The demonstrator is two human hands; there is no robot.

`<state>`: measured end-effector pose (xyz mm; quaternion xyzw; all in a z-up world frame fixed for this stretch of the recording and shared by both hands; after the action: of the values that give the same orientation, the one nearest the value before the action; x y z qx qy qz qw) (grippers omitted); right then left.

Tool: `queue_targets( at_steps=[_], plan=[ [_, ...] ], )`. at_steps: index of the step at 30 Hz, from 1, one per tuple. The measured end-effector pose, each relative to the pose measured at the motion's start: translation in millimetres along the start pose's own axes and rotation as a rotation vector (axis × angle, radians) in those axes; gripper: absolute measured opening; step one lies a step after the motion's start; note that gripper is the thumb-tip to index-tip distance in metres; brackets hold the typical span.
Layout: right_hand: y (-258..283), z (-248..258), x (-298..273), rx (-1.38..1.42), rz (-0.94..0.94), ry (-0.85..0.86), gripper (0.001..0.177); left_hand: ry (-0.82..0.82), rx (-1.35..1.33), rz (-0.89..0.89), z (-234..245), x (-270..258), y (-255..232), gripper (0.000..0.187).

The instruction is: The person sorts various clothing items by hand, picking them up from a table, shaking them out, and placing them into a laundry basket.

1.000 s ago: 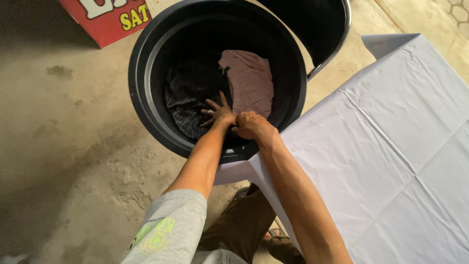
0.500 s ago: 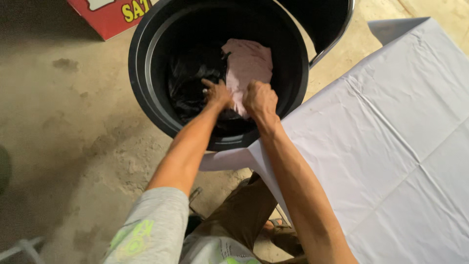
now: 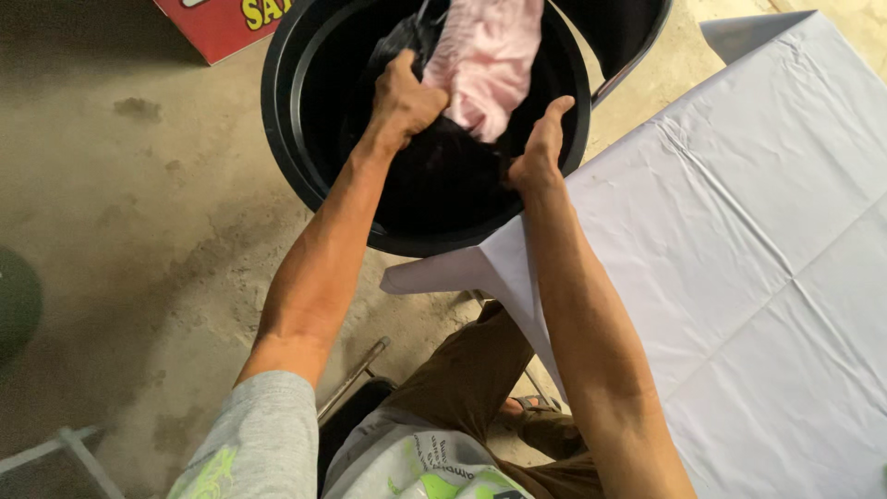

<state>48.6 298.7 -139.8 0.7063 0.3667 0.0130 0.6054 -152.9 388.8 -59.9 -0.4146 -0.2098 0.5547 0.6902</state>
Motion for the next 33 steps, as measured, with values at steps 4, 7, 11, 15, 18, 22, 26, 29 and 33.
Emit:
queue_targets(
  at_steps=[4,7,11,15,18,22,26,29,33],
  plan=[
    [19,-10,-14,0.157,-0.008,0.077,0.081,-0.059,0.009,-0.333,6,-22,-43,0.053],
    [46,-5,-26,0.234,0.048,0.137,0.075,0.034,-0.088,-0.481,2,-47,-82,0.071],
    [105,36,-43,0.286,0.149,0.214,0.068,-0.102,-0.071,-0.816,-25,-76,-135,0.074],
    [164,102,-68,0.300,0.243,0.233,0.060,0.070,-0.107,-0.868,-65,-106,-194,0.077],
    [200,166,-93,0.290,0.318,0.197,0.054,0.097,-0.239,-0.956,-95,-145,-231,0.076],
    [237,242,-133,0.280,0.412,0.128,0.047,0.034,-0.425,-1.084,-128,-200,-268,0.085],
    [249,298,-159,0.255,0.451,0.043,0.040,0.300,-0.351,-1.005,-174,-237,-279,0.076],
    [246,334,-168,0.216,0.457,-0.022,0.036,0.272,-0.265,-1.019,-214,-256,-266,0.068],
    [231,394,-185,0.083,0.428,-0.151,0.030,0.296,-0.084,-0.902,-264,-267,-235,0.061]
  ],
)
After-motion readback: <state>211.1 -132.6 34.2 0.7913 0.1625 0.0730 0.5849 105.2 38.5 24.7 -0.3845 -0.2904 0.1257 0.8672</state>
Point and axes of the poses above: each hand's wrist, its own x-axis towards the middle knuckle, its own z-axis out of the back of the hand, y = z × x, the point moved 1 cm from there along x, towards the middle knuckle, and after that the axes turned 11 degrees about x, right-handed, at the moved point
